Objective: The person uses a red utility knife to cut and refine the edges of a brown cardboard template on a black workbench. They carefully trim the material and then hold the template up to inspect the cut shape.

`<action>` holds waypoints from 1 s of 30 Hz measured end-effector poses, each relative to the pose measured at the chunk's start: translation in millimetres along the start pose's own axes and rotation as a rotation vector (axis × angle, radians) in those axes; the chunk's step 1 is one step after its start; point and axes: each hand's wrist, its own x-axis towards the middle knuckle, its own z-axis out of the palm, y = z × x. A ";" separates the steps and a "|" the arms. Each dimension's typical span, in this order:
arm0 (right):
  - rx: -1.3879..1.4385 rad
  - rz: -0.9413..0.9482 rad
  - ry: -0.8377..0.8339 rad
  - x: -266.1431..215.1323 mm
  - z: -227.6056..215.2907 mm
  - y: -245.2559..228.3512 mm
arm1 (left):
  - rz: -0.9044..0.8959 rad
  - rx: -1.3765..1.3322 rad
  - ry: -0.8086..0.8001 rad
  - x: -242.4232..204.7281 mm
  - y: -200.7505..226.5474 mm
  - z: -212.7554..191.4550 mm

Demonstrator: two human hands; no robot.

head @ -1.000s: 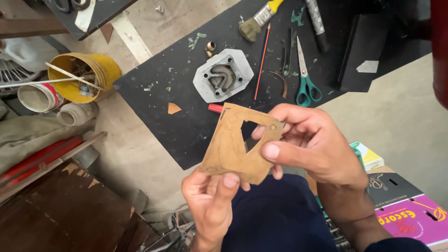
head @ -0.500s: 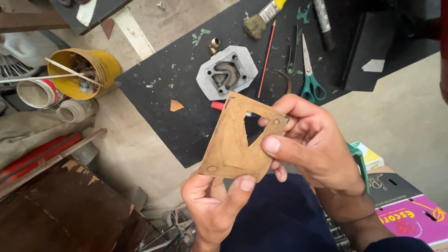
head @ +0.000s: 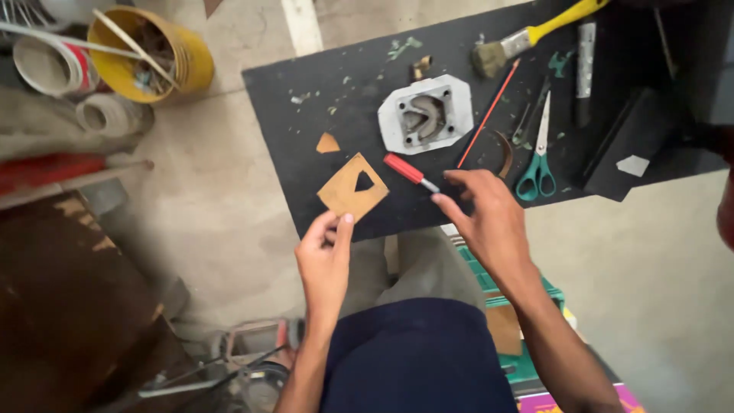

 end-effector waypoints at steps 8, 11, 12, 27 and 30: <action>-0.243 -0.074 -0.252 18.4 43.0 24.3 | 0.478 0.468 0.280 21.1 -49.4 4.9; -0.272 -0.088 -0.359 26.9 37.3 20.8 | 0.564 0.454 0.332 20.4 -55.7 0.6; -0.301 -0.081 -0.419 28.7 33.9 19.1 | 0.589 0.427 0.326 19.5 -56.2 -1.8; 0.888 0.141 -0.185 -4.1 124.8 5.1 | 0.814 0.474 0.376 40.4 -91.1 -4.4; 0.776 -0.027 -0.139 4.0 141.1 3.6 | 0.816 0.534 0.414 43.2 -94.6 -2.0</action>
